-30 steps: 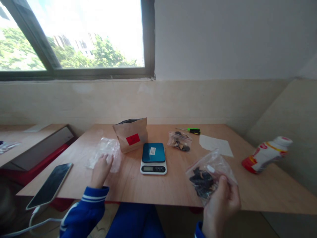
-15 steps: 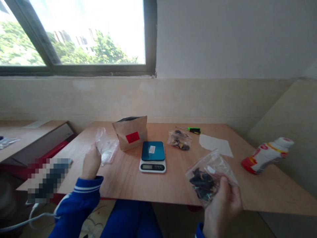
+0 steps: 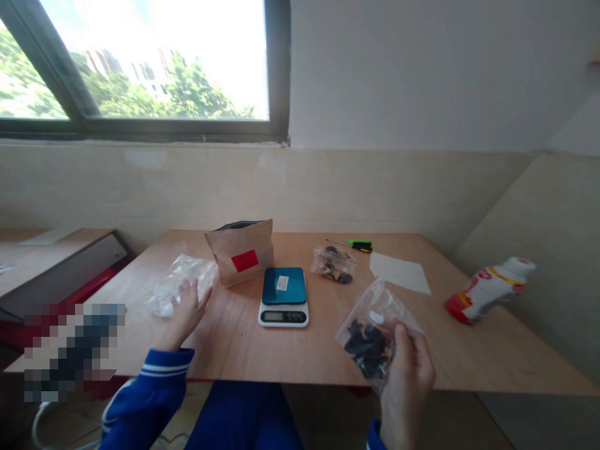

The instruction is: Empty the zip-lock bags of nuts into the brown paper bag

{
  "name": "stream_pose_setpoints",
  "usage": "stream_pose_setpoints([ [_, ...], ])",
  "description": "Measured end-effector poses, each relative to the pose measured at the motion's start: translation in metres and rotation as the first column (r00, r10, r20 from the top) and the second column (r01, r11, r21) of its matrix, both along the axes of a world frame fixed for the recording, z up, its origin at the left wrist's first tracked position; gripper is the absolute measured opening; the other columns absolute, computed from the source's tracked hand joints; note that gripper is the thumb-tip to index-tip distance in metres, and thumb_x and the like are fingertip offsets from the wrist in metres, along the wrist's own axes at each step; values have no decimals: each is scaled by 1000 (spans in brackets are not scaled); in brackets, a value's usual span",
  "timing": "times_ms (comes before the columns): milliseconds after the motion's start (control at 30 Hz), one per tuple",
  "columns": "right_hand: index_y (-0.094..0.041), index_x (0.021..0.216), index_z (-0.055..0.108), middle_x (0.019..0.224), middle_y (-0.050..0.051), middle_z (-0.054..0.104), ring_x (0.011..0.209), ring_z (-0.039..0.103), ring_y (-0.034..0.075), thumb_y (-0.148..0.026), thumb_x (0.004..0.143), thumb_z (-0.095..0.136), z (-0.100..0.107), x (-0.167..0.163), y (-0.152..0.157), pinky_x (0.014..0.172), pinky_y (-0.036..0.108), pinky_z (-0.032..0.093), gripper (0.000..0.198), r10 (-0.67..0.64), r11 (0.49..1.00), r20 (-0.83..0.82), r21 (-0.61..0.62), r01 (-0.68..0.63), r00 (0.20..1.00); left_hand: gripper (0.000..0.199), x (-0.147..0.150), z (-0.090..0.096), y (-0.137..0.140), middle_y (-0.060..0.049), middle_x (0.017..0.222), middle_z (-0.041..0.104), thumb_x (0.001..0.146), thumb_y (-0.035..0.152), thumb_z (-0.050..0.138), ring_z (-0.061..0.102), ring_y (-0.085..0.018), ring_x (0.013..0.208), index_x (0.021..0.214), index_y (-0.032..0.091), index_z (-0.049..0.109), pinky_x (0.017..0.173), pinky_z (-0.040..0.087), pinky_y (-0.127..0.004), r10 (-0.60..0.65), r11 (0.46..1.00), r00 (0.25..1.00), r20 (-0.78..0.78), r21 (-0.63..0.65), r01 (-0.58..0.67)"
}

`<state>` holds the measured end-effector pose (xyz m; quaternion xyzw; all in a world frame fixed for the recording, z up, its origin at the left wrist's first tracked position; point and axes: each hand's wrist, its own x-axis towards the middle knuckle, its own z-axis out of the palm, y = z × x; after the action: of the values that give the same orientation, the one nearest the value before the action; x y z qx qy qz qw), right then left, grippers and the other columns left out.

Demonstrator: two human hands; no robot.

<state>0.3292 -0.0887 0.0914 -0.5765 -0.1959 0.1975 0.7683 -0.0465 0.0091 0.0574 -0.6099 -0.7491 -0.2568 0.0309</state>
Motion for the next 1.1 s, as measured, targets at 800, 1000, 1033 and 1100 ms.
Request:
stream_pose_setpoints([
  [800,-21,104,55,103,7,62,92,62,18,-42,87,53,-2,-115,26,79,31,52,27,678,727,351,-192,-659,646,23,129,29,-72,2,58,61,76,37,67,57,-11,50,74,15,61,48,44,-21,-356,911,224,907,283,300],
  [1000,-20,90,55,86,3,63,77,64,16,-37,84,58,6,-142,23,67,26,53,19,711,694,346,-203,-691,612,18,131,19,-75,1,69,62,81,35,61,61,-13,60,76,18,58,56,46,-24,-411,899,390,824,296,322],
  [1033,-20,90,54,86,3,63,78,64,16,-37,84,59,5,-144,24,67,26,54,19,704,703,322,-185,-687,633,16,131,18,-75,0,72,63,83,33,60,61,-14,65,77,18,58,60,47,-24,-434,892,434,790,308,330],
  [1100,-20,93,55,88,5,65,81,66,17,-37,84,59,3,-146,26,69,27,55,20,701,707,275,-144,-693,658,11,131,18,-74,0,76,63,84,29,58,61,-14,71,82,19,59,65,47,-25,-476,874,495,726,331,355],
])
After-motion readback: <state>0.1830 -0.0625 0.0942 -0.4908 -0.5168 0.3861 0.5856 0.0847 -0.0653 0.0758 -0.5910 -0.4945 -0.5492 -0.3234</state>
